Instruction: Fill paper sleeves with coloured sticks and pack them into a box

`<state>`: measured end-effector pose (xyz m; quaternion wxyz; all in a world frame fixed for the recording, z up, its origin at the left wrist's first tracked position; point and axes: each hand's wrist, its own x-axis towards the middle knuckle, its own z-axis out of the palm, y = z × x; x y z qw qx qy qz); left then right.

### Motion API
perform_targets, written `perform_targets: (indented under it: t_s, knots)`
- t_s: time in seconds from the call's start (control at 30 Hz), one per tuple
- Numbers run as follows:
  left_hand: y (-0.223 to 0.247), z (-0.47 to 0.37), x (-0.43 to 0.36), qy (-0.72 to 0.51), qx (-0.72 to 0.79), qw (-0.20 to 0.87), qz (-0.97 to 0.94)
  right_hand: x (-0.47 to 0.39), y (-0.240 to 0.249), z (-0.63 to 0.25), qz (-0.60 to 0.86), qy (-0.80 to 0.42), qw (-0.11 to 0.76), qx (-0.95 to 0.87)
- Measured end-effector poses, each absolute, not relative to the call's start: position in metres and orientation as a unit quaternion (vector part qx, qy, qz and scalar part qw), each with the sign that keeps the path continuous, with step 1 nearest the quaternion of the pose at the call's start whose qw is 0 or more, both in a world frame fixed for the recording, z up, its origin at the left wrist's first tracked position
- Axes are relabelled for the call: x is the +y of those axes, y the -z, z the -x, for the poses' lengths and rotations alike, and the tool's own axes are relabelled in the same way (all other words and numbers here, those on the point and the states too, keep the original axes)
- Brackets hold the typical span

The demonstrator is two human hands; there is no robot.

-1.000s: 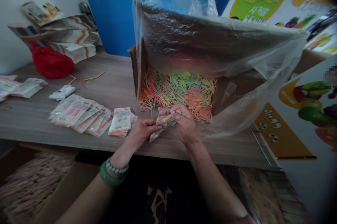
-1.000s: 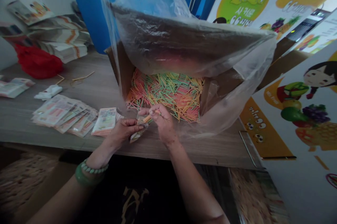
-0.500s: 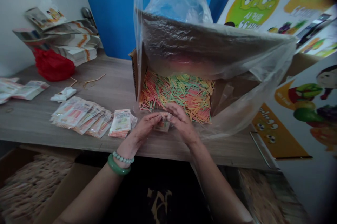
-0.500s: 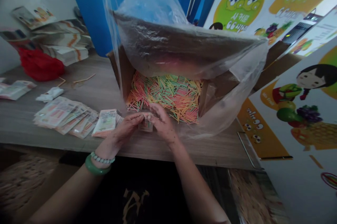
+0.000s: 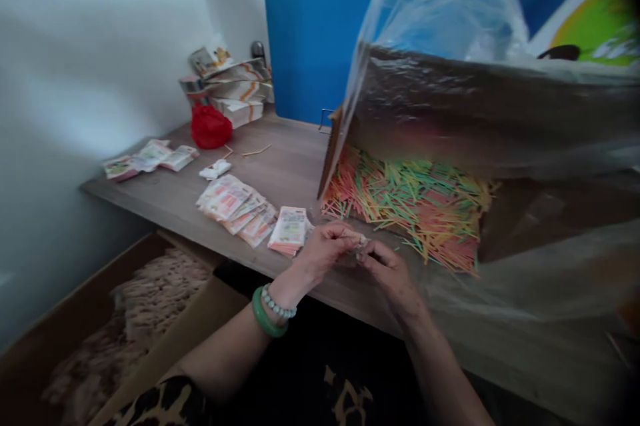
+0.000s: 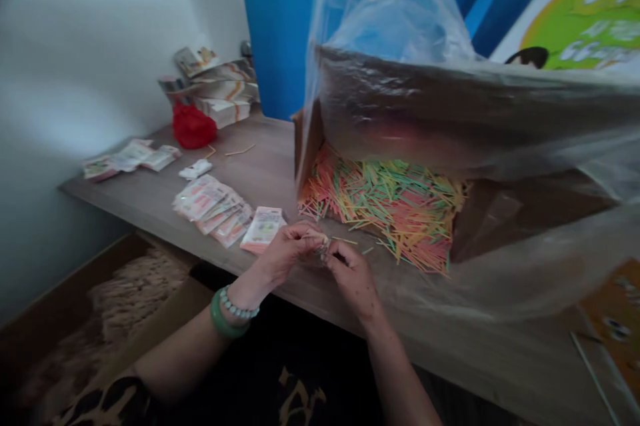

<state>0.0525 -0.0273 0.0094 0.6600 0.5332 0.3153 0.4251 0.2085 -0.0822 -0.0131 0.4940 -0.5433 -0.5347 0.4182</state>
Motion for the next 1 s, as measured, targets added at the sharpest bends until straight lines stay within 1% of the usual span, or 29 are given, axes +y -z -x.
perform_targets:
  t_s: [0.17, 0.23, 0.27, 0.33, 0.43, 0.5, 0.57, 0.67, 0.77, 0.9, 1.0]
  knots:
    - [-0.027, -0.009, -0.031, -0.416, 0.346, 0.541, -0.643, -0.069, 0.005, -0.162, 0.46, -0.509, 0.483, -0.544]
    - [-0.031, 0.019, -0.025, -0.435, 0.395, 0.467, -0.66, -0.059, 0.0, -0.146, 0.458, -0.523, 0.446, -0.564]
    - [-0.033, 0.035, -0.018, -0.453, 0.432, 0.422, -0.656, -0.054, -0.003, -0.14, 0.477, -0.517, 0.414, -0.578]
    - [-0.036, 0.07, 0.0, -0.473, 0.496, 0.326, -0.652, -0.042, -0.008, -0.128, 0.557, -0.456, 0.324, -0.614]
    - [-0.038, 0.116, 0.032, -0.422, 0.52, 0.253, -0.698, -0.027, -0.013, -0.108, 0.686, -0.296, 0.176, -0.641]
    - [-0.035, 0.132, 0.049, -0.355, 0.494, 0.221, -0.763, -0.017, -0.012, -0.094, 0.726, -0.234, 0.115, -0.636]
    - [-0.026, 0.137, 0.059, -0.279, 0.461, 0.173, -0.824, -0.01, -0.006, -0.084, 0.742, -0.221, 0.09, -0.627]
    - [-0.005, 0.13, 0.06, -0.209, 0.457, 0.059, -0.863, -0.004, 0.005, -0.081, 0.748, -0.224, 0.098, -0.618]
    - [0.013, 0.122, 0.054, -0.206, 0.491, -0.034, -0.846, -0.006, 0.013, -0.085, 0.757, -0.212, 0.128, -0.605]
    - [0.015, 0.122, 0.047, -0.225, 0.518, -0.065, -0.823, -0.012, 0.019, -0.091, 0.759, -0.197, 0.198, -0.588]
    - [0.004, 0.122, 0.038, -0.259, 0.543, -0.069, -0.796, -0.013, 0.025, -0.098, 0.731, -0.199, 0.302, -0.579]
